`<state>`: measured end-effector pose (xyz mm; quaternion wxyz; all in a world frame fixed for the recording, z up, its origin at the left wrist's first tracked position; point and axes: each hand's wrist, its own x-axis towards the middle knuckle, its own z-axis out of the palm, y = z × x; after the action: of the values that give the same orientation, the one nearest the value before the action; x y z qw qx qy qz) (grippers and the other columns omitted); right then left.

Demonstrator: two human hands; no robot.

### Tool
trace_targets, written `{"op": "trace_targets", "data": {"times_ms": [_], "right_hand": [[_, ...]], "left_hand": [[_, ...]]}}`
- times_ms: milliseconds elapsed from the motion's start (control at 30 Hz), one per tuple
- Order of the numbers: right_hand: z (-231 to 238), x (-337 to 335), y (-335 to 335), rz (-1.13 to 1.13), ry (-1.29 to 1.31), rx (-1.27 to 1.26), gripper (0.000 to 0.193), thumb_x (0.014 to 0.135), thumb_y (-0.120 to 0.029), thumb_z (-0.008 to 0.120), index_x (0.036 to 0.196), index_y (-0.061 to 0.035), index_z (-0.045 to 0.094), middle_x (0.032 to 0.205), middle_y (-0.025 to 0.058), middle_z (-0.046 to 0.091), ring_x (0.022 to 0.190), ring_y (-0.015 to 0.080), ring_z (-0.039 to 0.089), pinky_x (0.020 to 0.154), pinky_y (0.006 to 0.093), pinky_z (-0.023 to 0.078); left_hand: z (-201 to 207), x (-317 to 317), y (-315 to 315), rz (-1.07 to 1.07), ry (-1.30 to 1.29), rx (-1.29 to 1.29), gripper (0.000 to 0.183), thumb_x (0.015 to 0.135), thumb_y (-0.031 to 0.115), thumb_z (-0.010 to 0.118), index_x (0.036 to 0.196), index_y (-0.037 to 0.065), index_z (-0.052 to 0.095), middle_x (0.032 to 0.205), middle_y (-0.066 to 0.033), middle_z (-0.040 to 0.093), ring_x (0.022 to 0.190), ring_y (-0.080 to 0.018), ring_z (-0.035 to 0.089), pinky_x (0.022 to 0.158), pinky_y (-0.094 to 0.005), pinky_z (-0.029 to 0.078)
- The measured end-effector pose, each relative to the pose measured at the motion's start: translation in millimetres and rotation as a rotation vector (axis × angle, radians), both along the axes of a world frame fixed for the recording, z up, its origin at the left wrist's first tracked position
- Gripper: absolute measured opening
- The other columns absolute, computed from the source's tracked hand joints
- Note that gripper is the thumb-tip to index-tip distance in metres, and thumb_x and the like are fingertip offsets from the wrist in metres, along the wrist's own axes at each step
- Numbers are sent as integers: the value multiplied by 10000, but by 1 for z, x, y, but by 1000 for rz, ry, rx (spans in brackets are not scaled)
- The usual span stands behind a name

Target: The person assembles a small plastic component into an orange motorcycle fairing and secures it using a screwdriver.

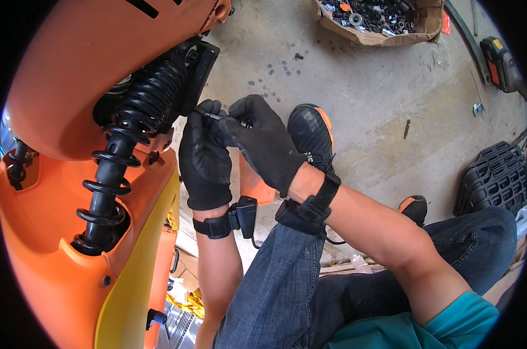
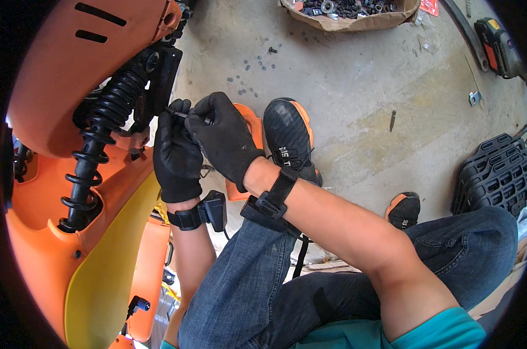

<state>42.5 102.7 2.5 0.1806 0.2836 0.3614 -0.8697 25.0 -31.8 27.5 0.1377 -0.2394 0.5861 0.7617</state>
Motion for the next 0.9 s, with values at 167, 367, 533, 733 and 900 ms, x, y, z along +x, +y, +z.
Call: {"op": "trace_targets", "data": {"times_ms": [167,367,533,733,900], "right_hand": [[1,1,-5,63,-9,82,207,953,-166,629,1041,-14,518,926,124,632,857,212,645,735,355,516],[0,4,-6,147,18,46,234,959,-190,627,1075,-25,508,957,156,644,888,266,666,791,376,528],[-3,6,-1,42,104,153,256,912,-119,666,1098,-33,513,955,138,648,903,225,657,803,368,527],[-18,13,31,144,19,82,238,988,-207,652,1123,-17,606,936,51,651,842,90,615,719,257,520],[-43,22,71,286,-15,122,273,984,-243,633,1090,6,668,864,83,694,769,123,657,696,263,538]], "left_hand": [[7,4,7,-175,68,-330,316,1066,196,516,1279,-15,615,1209,-95,660,1105,-166,629,970,-288,502],[8,-2,2,-204,-15,-472,317,1066,179,512,1295,-20,606,1216,-97,656,1116,-172,628,971,-285,502],[-1,4,9,-18,-10,-127,374,1078,189,488,1356,-52,549,1281,-130,633,1173,-189,614,1010,-310,499],[-2,14,25,-331,27,-287,360,1080,173,478,1344,-58,556,1266,-118,642,1157,-179,618,1014,-299,490],[-10,17,49,-457,-61,-302,324,1069,162,508,1316,-36,579,1232,-100,655,1124,-159,625,1007,-289,492]]}}
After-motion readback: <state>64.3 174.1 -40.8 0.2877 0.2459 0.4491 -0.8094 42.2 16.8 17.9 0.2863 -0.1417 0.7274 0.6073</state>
